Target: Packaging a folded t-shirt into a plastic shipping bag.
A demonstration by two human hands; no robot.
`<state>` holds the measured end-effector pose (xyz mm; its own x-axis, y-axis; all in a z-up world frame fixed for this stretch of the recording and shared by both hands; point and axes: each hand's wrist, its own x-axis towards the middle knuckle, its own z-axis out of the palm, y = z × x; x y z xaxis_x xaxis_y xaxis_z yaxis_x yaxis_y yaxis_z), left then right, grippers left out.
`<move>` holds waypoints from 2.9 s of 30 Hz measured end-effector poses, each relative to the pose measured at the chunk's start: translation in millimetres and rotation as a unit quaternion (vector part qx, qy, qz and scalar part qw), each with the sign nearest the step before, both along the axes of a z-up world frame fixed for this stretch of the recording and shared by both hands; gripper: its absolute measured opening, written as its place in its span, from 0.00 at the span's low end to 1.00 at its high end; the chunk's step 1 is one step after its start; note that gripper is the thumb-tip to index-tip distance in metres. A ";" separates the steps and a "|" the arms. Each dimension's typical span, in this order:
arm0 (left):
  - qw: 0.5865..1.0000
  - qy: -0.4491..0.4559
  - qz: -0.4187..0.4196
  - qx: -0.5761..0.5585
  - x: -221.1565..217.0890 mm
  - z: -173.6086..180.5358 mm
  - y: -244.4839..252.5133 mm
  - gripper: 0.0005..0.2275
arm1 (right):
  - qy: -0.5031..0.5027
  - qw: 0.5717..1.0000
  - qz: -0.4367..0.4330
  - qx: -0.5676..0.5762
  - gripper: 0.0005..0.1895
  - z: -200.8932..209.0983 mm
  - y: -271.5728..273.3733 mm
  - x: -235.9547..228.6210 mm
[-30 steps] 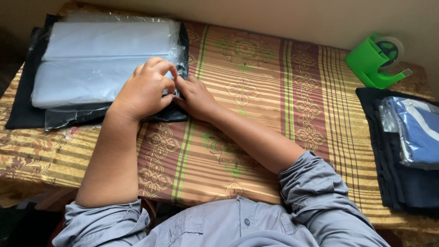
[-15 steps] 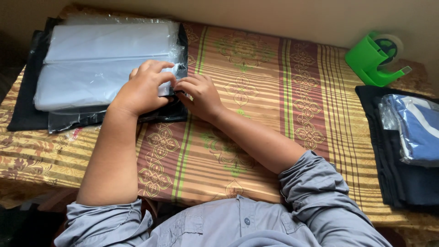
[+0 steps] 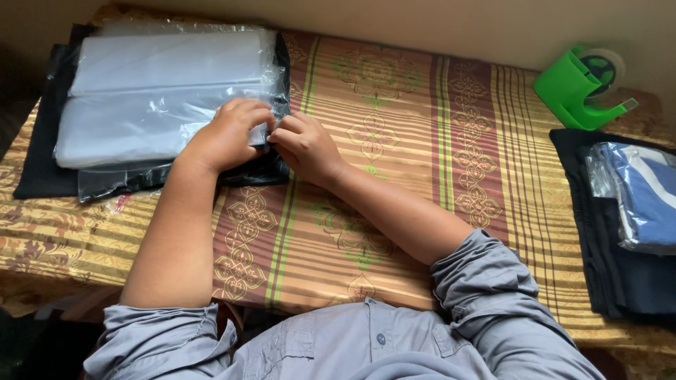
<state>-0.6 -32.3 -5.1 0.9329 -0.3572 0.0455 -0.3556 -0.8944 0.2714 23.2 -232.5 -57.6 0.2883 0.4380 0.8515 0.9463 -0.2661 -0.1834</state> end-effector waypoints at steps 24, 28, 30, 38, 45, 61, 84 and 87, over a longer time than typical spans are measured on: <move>0.992 0.120 0.037 -0.011 -18.2 30.7 7.6 0.31 | 0.103 0.992 0.061 0.033 0.09 38.2 -19.2 -16.6; 0.988 0.143 0.045 -0.042 -13.9 26.0 12.6 0.29 | 0.107 0.992 0.067 0.017 0.09 44.3 -25.4 -24.7; 0.957 0.212 0.136 -0.143 -25.2 45.9 3.5 0.31 | 0.085 0.995 0.060 -0.004 0.07 46.5 -28.2 -30.7; 0.996 0.076 0.025 -0.029 1.3 -1.2 26.4 0.16 | -0.007 0.995 0.078 -0.054 0.03 50.6 -37.7 -49.4; 0.994 0.110 0.015 0.007 -1.1 12.9 22.4 0.20 | -0.028 0.983 0.122 -0.136 0.10 73.5 -61.5 -84.6; 0.986 -0.003 0.058 0.154 -19.8 21.4 -10.8 0.15 | -0.054 0.960 0.075 -0.263 0.11 63.5 -137.6 -107.5; 0.962 0.195 0.132 0.137 -33.7 52.7 -25.6 0.21 | 0.194 0.896 -0.007 -0.399 0.11 62.1 -340.2 -114.0; 0.960 0.197 0.136 0.145 -32.1 49.3 -24.8 0.20 | 0.183 0.866 -0.156 -0.439 0.06 61.3 -388.9 -105.4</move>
<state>-32.7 -57.2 44.2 0.9182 -0.0416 -0.3940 -0.0186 -0.9979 0.0621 -82.2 -621.4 3.7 0.6892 0.7224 0.0563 0.7246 -0.6871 -0.0531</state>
